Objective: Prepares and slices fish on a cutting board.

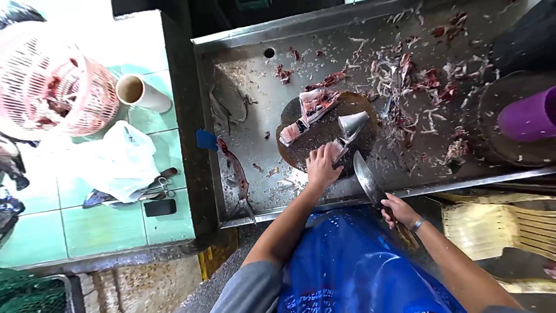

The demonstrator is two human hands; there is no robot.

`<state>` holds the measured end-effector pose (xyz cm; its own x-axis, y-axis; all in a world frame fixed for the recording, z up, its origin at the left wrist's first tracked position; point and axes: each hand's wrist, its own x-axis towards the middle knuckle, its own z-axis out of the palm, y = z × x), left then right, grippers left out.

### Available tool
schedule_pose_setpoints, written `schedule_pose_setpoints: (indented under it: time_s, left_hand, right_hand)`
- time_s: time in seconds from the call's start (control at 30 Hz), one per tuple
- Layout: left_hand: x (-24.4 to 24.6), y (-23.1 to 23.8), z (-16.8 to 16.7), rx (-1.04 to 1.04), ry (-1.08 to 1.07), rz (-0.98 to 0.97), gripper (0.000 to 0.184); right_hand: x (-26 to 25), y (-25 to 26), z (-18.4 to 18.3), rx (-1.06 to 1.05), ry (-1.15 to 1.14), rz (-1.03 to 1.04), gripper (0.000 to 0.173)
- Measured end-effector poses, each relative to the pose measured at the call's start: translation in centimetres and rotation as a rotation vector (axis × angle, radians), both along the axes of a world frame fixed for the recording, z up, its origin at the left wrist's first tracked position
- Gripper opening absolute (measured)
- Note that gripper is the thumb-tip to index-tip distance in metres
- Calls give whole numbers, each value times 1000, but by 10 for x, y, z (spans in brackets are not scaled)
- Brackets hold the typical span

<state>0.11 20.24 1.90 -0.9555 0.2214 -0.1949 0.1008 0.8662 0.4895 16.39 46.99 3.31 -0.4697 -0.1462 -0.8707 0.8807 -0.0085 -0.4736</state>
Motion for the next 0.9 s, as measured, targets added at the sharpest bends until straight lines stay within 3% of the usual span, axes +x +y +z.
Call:
schedule_pose_setpoints:
  time_s: [0.17, 0.43, 0.53, 0.6, 0.7, 0.8, 0.9]
  left_hand:
    - [-18, -8, -6, 8, 48, -166, 47]
    - [-52, -64, 9, -155, 50, -10, 53]
    - [-36, -56, 28, -89, 91, 131, 59]
    - [-31, -34, 40, 8, 179, 177, 52]
    - [-55, 23, 44, 55, 175, 15, 45]
    - [-87, 78, 33, -97, 36, -188, 64]
    - [-108, 104, 34, -251, -61, -212, 73]
  right_hand:
    - [-31, -6, -18, -111, 47, 73, 33]
    - [-112, -61, -8, -36, 30, 267, 34]
    - [-93, -44, 7, -5, 33, 285, 35]
    - [-57, -19, 14, 2, 29, 261, 37]
    - [-3, 15, 20, 17, 21, 81, 38]
    - [33, 31, 19, 26, 16, -92, 36]
    - [49, 40, 20, 30, 34, -208, 35]
